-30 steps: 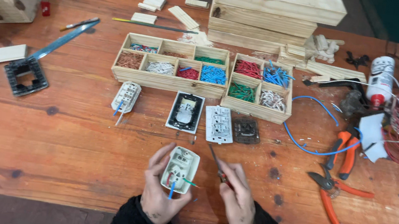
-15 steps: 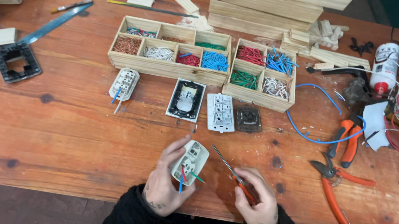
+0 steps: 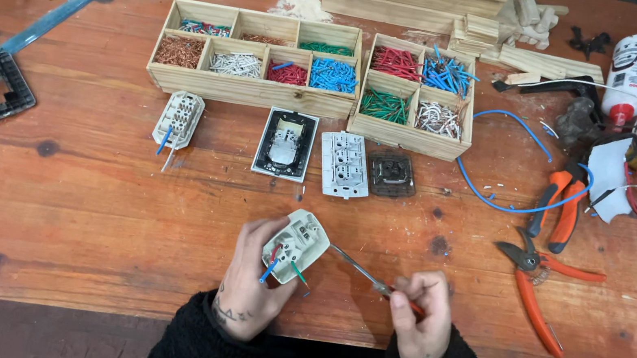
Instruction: The person uses a screwdriver to tighten screws on several electrical components, including a black switch and two white socket modules, placed on a wooden workbench. They handle each component one at a time, adjusting wires and securing terminals before setting the items aside.
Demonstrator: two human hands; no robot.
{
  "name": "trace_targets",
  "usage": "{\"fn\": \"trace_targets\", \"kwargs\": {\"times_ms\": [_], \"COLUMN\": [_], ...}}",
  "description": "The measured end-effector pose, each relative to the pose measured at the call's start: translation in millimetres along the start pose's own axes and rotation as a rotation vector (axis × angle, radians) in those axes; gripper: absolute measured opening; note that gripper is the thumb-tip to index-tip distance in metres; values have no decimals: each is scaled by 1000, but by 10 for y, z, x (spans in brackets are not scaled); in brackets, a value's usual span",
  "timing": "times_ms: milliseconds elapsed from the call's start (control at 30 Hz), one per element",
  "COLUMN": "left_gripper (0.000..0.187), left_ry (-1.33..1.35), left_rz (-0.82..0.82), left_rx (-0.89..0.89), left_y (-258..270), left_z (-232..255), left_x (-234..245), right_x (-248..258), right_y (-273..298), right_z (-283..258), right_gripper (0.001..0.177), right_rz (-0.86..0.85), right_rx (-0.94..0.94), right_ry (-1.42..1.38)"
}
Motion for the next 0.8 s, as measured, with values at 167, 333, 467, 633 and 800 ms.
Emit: {"fn": "trace_targets", "kwargs": {"times_ms": [167,333,467,633,800], "left_gripper": [71,82,82,80,82], "left_ry": [-3,-69,-75,-149,-175], "left_rz": [-24,-217,-216,-197,-198], "left_rx": [79,204,296,284,286], "left_y": [-31,-5,11,80,84], "left_z": [-39,-141,-189,-224,-232], "left_x": [6,-129,-126,-143,-161], "right_x": [-105,-70,0,3,22], "right_y": [-92,-124,25,45,55], "right_z": [-166,-417,-257,-245,-208], "right_gripper": [22,32,32,32,31], "right_rz": [-66,65,187,146,155], "right_rx": [77,329,228,156,137], "right_ry": [-213,-325,4,128,121]}}
Point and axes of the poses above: each hand's wrist, its own y-axis away from the middle knuckle, its own x-axis out of the back of the hand, z = x × y, the point moved 6 cm from there along -y, towards the middle knuckle, and after that the axes turned 9 degrees about -z, right-handed, at the moved point
